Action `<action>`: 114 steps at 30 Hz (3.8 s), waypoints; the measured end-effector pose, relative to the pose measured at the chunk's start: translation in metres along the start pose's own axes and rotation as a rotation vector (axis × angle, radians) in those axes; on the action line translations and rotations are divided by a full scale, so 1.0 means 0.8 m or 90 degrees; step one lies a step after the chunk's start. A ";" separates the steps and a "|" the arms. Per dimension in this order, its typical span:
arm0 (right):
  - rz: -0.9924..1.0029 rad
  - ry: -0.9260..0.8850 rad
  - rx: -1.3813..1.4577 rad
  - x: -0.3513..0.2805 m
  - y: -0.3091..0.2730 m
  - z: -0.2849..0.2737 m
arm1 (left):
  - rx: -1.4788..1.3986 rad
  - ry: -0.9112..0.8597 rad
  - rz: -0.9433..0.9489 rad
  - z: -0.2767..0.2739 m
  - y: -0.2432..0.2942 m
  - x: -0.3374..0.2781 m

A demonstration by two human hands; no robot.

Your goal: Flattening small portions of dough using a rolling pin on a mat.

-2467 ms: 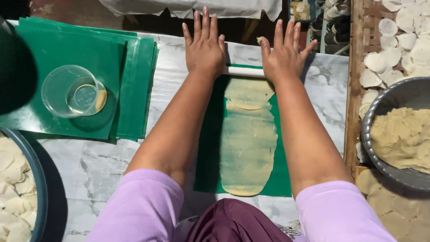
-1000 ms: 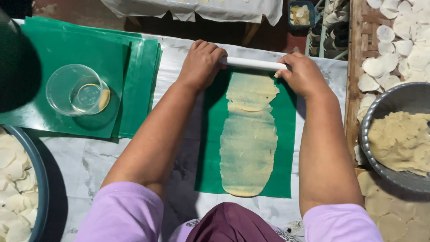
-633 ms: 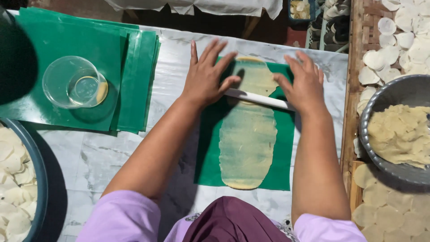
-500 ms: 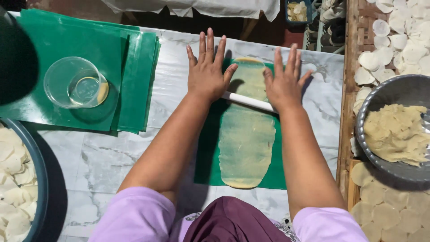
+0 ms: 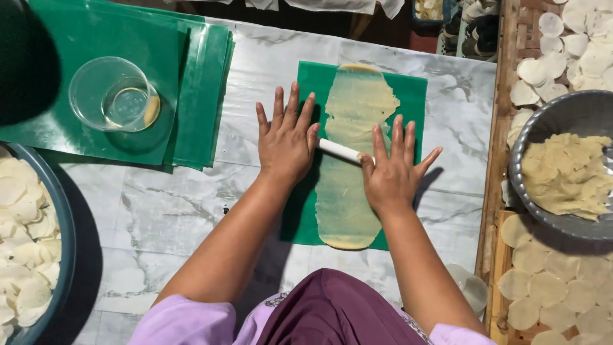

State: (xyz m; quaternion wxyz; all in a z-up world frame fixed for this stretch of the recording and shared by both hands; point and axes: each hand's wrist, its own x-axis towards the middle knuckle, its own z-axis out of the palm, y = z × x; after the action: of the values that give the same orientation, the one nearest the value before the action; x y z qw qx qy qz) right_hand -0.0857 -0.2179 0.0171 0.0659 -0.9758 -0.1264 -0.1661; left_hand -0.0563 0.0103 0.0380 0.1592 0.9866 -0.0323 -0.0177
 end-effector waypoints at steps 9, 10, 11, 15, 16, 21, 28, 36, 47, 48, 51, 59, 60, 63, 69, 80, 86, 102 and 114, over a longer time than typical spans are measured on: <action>0.027 0.174 0.062 0.167 0.056 0.050 | 0.068 0.070 -0.085 0.008 0.001 0.150; 0.027 0.175 0.062 0.180 0.063 0.059 | 0.068 0.071 -0.085 0.006 0.001 0.160; 0.024 0.196 0.076 0.192 0.070 0.067 | 0.073 0.061 -0.098 0.004 0.000 0.170; 0.106 0.022 0.091 0.203 0.070 0.064 | 0.079 0.021 -0.108 0.001 0.002 0.169; 0.105 0.023 0.089 0.194 0.059 0.051 | 0.077 0.023 -0.108 0.008 -0.001 0.160; 0.195 -0.310 0.011 0.146 0.020 -0.004 | 0.019 0.127 0.018 0.034 -0.009 0.097; 0.098 -0.178 -0.039 0.044 0.019 0.003 | 0.066 0.189 0.049 0.045 -0.008 -0.005; 0.086 -0.128 0.151 -0.012 0.024 -0.017 | -0.024 0.029 0.018 0.016 -0.006 -0.057; 0.119 -0.106 0.047 0.027 0.021 0.003 | 0.009 -0.005 0.002 0.010 0.021 -0.002; 0.092 -0.104 0.031 0.019 0.016 -0.002 | 0.018 -0.005 -0.002 0.010 0.021 -0.014; 0.053 -0.114 0.036 -0.024 0.009 -0.010 | 0.032 0.006 0.009 0.010 0.023 -0.071; -0.019 -0.124 0.106 -0.116 0.006 -0.037 | 0.043 0.012 0.043 0.034 0.005 -0.176; 0.010 -0.174 0.137 -0.117 0.009 -0.040 | 0.045 0.032 0.059 0.036 0.004 -0.178; 0.098 -0.137 0.167 -0.070 0.022 -0.044 | 0.033 0.090 0.042 0.031 0.004 -0.137; 0.156 -0.262 0.063 -0.044 0.003 -0.045 | 0.084 0.059 0.012 0.040 0.020 -0.095; -0.062 -0.107 0.088 -0.184 0.009 -0.048 | 0.065 0.087 0.015 0.063 0.020 -0.247; -0.089 -0.122 0.115 -0.231 0.009 -0.058 | 0.054 0.091 -0.001 0.068 0.027 -0.299; 0.061 -0.123 0.125 -0.139 -0.011 -0.092 | 0.001 -0.003 -0.048 0.006 0.032 -0.202; 0.069 -0.211 0.061 -0.106 -0.015 -0.045 | 0.019 -0.058 0.010 0.007 0.019 -0.129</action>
State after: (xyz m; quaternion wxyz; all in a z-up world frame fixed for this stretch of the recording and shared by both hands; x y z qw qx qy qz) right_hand -0.1775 -0.2319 0.0229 0.0994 -0.9909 -0.0906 0.0069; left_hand -0.1605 0.0017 0.0399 0.1428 0.9867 -0.0476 -0.0607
